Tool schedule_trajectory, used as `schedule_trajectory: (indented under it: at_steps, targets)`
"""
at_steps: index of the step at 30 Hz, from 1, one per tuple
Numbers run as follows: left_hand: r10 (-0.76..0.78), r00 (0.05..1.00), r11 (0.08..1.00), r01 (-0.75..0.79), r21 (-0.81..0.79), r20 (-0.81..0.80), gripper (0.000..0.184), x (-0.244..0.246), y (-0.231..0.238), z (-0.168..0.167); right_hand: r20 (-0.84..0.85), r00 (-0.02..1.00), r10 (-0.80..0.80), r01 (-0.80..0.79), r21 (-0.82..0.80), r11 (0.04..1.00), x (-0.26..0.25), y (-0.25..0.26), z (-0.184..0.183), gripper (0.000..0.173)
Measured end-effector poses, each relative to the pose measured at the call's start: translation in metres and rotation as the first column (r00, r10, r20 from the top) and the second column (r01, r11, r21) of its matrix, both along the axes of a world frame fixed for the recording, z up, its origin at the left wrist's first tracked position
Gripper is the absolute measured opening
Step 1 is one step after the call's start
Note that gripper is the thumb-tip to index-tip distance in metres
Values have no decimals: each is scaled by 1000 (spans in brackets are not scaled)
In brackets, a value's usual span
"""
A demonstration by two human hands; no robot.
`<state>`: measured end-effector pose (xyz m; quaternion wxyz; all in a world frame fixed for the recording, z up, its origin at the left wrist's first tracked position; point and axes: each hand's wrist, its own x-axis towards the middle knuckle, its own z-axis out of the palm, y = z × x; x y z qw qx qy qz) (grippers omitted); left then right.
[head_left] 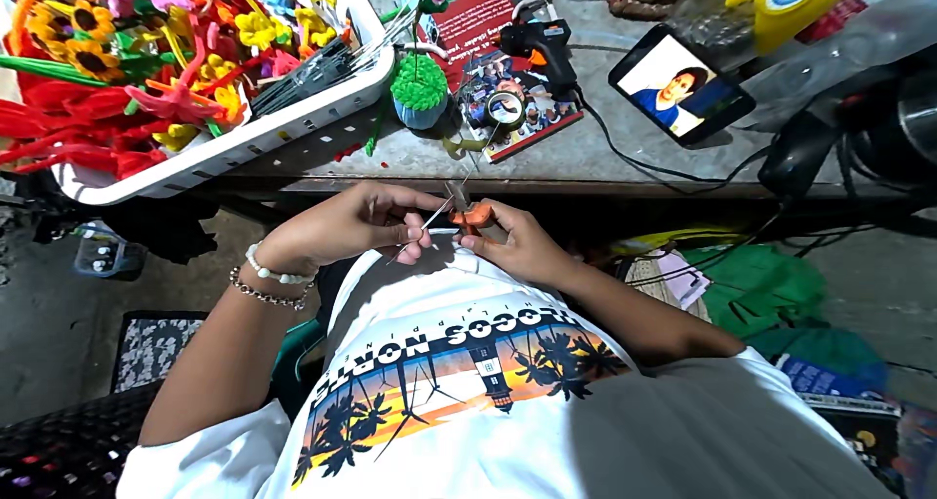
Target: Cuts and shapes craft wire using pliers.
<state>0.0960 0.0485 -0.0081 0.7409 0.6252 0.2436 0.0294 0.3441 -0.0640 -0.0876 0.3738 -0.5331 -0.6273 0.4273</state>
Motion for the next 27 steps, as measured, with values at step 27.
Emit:
schedule_trajectory:
  at_steps: [27]
  targets:
    - [14,1000,1000,-14,4,14,40,-4,-2,0,101,992,-69,57,121,991,-8,-2,2,22]
